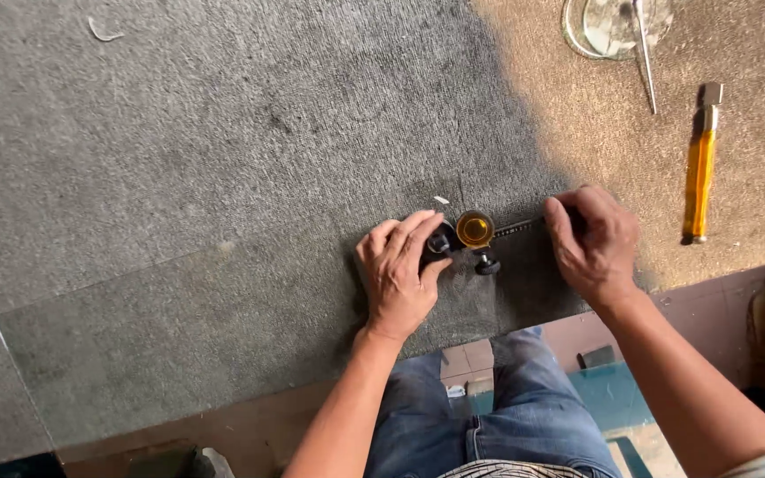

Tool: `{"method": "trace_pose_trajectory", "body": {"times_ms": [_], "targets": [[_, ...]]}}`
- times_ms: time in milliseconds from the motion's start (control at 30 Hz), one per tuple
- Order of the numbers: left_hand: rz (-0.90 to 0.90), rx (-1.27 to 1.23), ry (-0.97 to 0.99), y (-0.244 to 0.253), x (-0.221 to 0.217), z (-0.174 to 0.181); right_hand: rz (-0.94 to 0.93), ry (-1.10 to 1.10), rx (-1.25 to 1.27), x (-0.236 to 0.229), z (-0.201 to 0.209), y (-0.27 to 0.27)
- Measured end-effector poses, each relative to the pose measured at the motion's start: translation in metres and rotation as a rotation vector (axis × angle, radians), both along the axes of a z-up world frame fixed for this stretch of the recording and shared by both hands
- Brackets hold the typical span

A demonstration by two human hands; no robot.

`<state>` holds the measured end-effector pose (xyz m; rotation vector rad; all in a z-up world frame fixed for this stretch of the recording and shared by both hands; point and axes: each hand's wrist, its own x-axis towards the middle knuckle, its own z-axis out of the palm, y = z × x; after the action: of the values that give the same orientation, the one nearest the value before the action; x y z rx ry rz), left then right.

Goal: Scoring and breaking glass sheets using manual and circular glass cutters

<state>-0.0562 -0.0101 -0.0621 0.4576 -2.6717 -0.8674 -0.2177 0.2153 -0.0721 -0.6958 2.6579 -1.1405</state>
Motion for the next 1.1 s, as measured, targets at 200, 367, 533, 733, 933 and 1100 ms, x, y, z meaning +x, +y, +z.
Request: {"method": "trace_pose_trajectory", "body": {"times_ms": [200, 367, 533, 733, 933, 1100], "targets": [[0.016, -0.061, 0.027, -0.016, -0.003, 0.012, 0.154, 0.247, -0.017, -0.006, -0.008, -0.009], [0.037, -0.097, 0.024, -0.016, -0.010, 0.011, 0.157, 0.225, -0.029, -0.007, -0.001, -0.015], [0.023, -0.113, -0.014, -0.016, -0.006, 0.002, 0.131, 0.164, -0.087, -0.008, -0.002, -0.013], [0.037, -0.172, -0.123, -0.016, -0.013, 0.017, 0.103, 0.097, 0.046, 0.000, 0.008, -0.014], [0.045, -0.188, -0.199, -0.017, -0.018, 0.022, 0.107, 0.101, 0.100, 0.003, 0.005, -0.007], [0.036, -0.192, -0.205, -0.015, -0.009, 0.009, 0.096, 0.095, 0.113, 0.006, 0.003, -0.002]]}}
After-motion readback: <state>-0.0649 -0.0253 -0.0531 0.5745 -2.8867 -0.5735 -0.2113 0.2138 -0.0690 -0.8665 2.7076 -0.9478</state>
